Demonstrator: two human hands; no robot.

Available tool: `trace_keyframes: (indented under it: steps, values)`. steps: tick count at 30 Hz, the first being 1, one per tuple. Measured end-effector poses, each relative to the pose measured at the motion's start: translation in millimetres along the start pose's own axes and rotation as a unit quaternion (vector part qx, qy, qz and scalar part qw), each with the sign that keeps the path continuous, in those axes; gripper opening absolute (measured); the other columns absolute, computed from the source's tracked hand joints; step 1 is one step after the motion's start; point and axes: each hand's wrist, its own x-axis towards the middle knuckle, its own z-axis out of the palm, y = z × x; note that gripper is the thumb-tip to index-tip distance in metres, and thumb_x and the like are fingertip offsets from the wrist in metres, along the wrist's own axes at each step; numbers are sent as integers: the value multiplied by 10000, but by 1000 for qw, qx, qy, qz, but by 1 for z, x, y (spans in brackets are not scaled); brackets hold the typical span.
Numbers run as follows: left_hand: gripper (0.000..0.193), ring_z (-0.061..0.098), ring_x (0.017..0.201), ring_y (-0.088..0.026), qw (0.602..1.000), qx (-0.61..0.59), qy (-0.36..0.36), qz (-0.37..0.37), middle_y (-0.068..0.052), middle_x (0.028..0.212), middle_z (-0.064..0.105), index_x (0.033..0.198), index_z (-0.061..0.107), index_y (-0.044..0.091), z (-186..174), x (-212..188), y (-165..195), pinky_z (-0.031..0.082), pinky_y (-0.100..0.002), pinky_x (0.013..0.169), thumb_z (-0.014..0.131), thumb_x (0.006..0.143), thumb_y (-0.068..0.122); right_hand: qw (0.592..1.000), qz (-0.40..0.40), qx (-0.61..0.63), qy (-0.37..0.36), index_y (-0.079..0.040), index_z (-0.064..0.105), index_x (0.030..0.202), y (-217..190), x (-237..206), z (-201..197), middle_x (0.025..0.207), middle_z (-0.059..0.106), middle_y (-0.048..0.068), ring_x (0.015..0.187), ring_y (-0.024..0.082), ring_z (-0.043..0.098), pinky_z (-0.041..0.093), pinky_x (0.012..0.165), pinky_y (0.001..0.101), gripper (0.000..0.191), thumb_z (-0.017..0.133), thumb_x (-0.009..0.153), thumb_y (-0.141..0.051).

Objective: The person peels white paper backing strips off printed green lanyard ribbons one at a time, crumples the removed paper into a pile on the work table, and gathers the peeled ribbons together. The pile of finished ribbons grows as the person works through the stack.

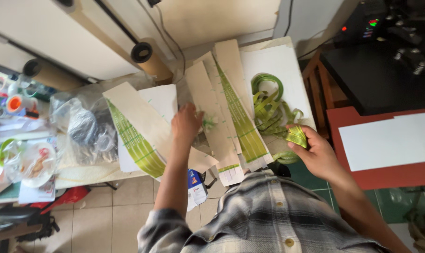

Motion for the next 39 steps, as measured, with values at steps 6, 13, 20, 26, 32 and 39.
trace_keyframes:
  steps: [6,13,20,26,32,39]
  values:
    - [815,591,1286,-304,866,-347,-185,309,-161,1402,597,1454,482,66,11,-81,124,486,-423,1058,889,804,343,978,-23,192,-84,1,580,1371,-13,7,-4,1106,696,35,932,85,652,552,791,251,390,644,998,-92]
    - [791,578,1082,-209,721,-525,-349,288,-120,1251,599,1514,445,41,21,-96,168,508,-405,918,829,876,306,990,-80,115,-34,10,529,1394,-47,2,-19,1255,664,20,1064,80,647,545,898,249,419,597,990,-77]
    - [267,610,858,-178,825,-471,-208,232,-137,947,657,1209,694,2,46,-100,165,520,-372,791,664,1088,238,996,-52,75,-24,6,549,1357,-46,-4,-33,1326,582,-2,1056,75,615,537,861,249,379,582,994,-102]
    - [458,687,1101,-281,811,-444,-169,342,-178,1186,688,1327,581,9,10,-90,171,540,-369,964,761,934,159,995,10,89,-37,-8,677,1214,-28,4,-43,1028,685,36,891,84,634,531,757,257,282,687,965,-141]
    - [528,689,1100,-293,815,-431,-211,324,-176,1208,671,1345,512,25,5,-93,191,561,-362,931,743,883,138,994,-27,49,-91,-33,661,1159,-28,13,-44,962,643,13,862,99,604,521,741,264,268,704,950,-196]
    - [403,677,979,-307,851,-359,-217,316,-184,1078,673,1305,577,34,-3,-84,174,546,-410,862,566,903,40,969,70,-205,-121,-28,639,1017,-36,28,-68,811,655,74,742,159,624,516,687,323,298,764,905,-273]
